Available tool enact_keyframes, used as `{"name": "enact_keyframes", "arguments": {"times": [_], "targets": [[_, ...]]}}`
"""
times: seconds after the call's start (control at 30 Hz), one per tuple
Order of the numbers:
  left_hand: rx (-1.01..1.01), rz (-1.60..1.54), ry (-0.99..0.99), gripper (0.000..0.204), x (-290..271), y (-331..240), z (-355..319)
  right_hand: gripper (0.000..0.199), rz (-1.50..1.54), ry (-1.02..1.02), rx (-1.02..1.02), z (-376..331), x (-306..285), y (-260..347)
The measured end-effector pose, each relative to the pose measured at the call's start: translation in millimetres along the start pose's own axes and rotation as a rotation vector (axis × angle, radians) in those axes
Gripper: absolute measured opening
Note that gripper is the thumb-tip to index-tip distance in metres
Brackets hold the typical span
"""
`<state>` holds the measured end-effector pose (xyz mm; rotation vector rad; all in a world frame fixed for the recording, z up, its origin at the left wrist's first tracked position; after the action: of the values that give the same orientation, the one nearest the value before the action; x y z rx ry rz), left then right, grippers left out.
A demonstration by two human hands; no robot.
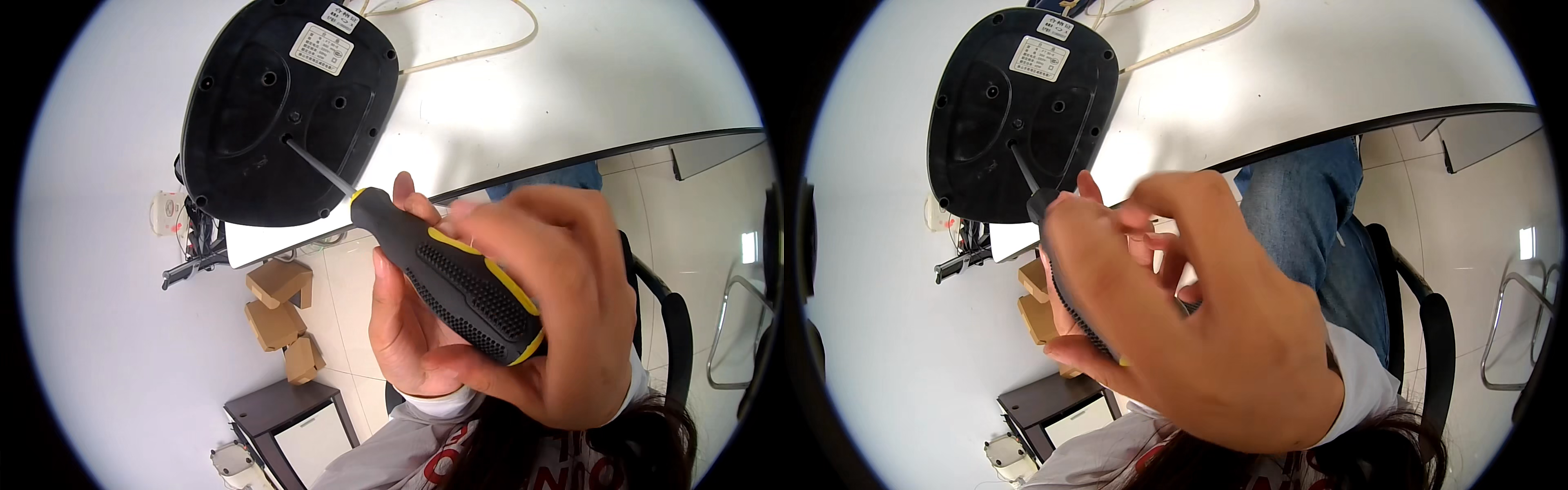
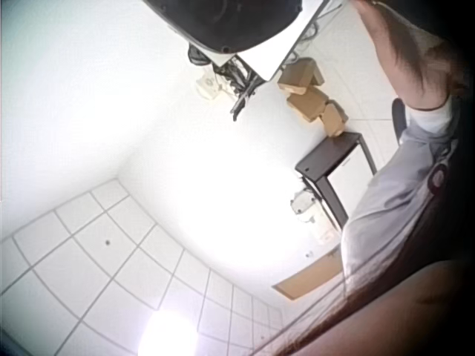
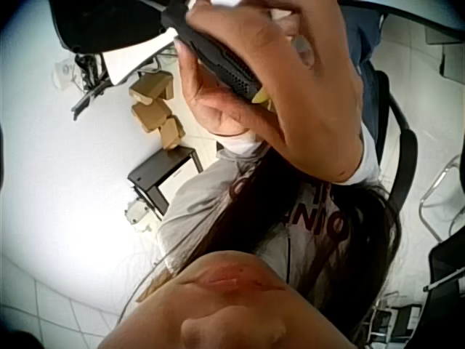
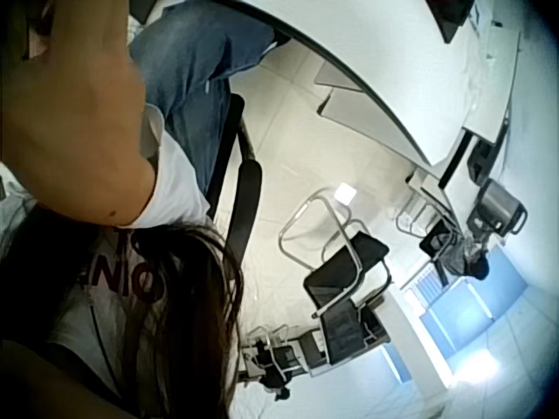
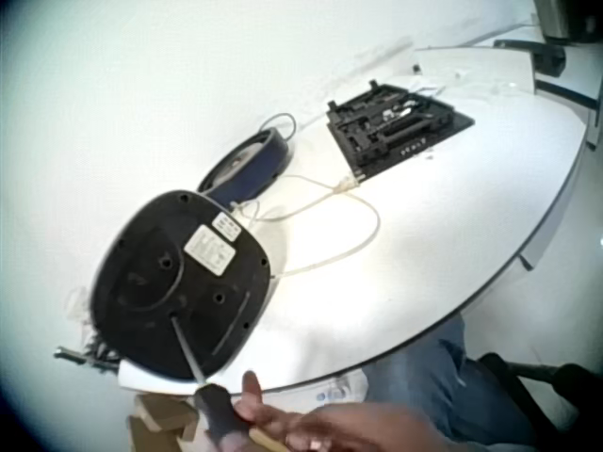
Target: The person uses a screwdriver to remove screws from the base of a standing fan. They repeatedly insert the screwdriver into screw holes, turn it to loosen screws, and place the removed screws into a nearby toolkit. The fan base is flipped and repositioned several times during the process.
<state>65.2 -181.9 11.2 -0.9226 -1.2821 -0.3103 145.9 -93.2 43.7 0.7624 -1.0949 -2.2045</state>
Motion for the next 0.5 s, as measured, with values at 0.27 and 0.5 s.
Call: {"name": "enact_keyframes", "arguments": {"times": [0.27, 0.5], "targets": [[-0.004, 0.020, -0.073, 0.057, 10.4, -2.2, 2.0, 0.042, -0.016, -0.053, -0.016, -4.6, 7.6, -2.9], [-0.031, -0.043, 0.176, 0.057, -12.2, 1.5, 5.1, 0.042, 0.038, 0.070, -0.034, -2.5, 8.1, 2.2]]}}
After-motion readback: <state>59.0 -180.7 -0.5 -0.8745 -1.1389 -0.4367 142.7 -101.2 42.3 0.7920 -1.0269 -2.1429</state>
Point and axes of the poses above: each hand's wrist, its own z-axis towards the middle knuckle, its own x-axis out of the palm, y = z × x, the point moved 2 cm from there along z, towards the middle knuckle, and after that the axes turned 1 degree about -x, right-handed, at the moved point
